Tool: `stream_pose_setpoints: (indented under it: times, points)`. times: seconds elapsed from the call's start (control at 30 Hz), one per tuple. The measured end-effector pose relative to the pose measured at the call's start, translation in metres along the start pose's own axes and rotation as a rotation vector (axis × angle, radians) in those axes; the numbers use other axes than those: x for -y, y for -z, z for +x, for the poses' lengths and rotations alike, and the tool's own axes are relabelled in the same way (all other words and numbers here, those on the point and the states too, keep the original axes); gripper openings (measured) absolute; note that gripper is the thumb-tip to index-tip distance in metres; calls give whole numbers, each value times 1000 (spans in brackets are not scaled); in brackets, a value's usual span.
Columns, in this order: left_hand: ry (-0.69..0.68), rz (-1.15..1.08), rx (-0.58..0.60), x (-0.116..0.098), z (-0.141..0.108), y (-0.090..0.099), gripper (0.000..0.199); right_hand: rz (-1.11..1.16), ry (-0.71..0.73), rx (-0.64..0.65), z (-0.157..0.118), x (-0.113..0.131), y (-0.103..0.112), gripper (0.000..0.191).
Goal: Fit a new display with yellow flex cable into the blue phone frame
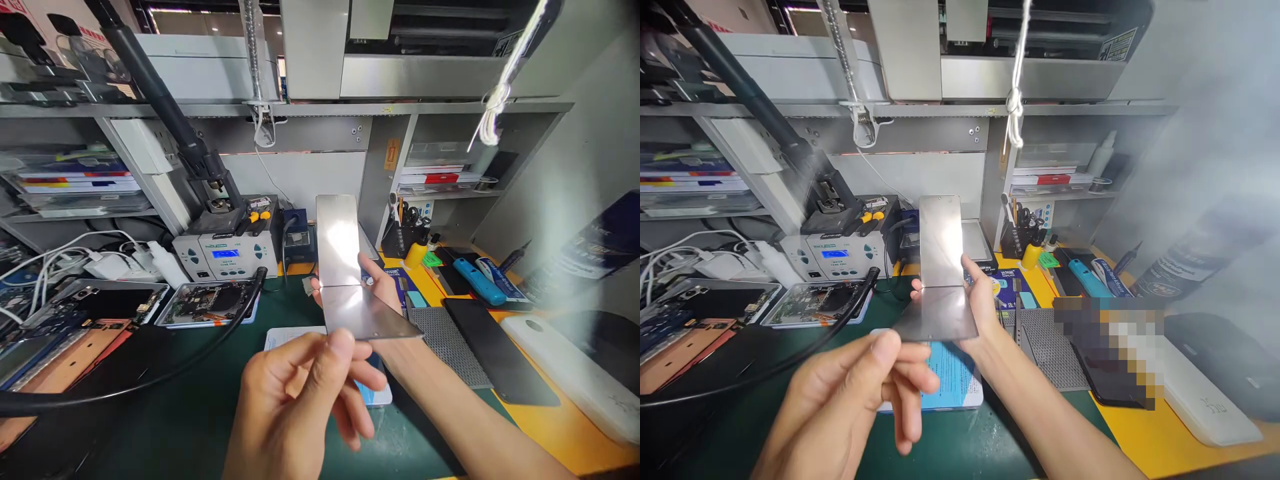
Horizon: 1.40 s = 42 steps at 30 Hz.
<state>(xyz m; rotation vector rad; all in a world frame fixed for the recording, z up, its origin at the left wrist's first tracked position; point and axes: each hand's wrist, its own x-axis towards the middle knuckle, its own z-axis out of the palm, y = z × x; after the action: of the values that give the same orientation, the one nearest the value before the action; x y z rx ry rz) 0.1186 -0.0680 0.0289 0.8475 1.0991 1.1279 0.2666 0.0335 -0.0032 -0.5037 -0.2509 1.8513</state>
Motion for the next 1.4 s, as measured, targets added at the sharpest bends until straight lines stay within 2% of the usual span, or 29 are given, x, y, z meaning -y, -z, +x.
stream_pose_setpoints:
  times: [0.2,0.27,0.37,0.43,0.7,0.97,1.07,1.17,1.27,1.4]
  points:
    - [-161,99,18,-37,36,-5,55,4,57,5,0,-8,-1,41]
    - [-197,133,66,-51,48,-6,53,6,66,15,1,-10,0,40]
    - [-191,185,207,-69,62,-7,52,4,46,19,3,-11,2,43]
    - [-189,190,236,-74,66,-7,53,4,46,20,5,-12,5,45]
    - [-200,217,183,-79,71,-9,55,36,91,57,4,-12,5,33]
    - [-432,402,51,-81,76,-10,56,31,87,60,-1,-12,-3,41]
    - [-526,392,48,-78,78,-8,42,33,74,67,-2,-11,-4,40]
    - [-601,371,60,-73,84,-5,28,48,64,73,-3,-10,-5,32]
    - [-606,345,91,-70,91,-4,21,58,48,75,-4,-11,-6,29]
    - [-567,316,97,-68,102,-5,19,43,15,72,-5,-13,-7,42]
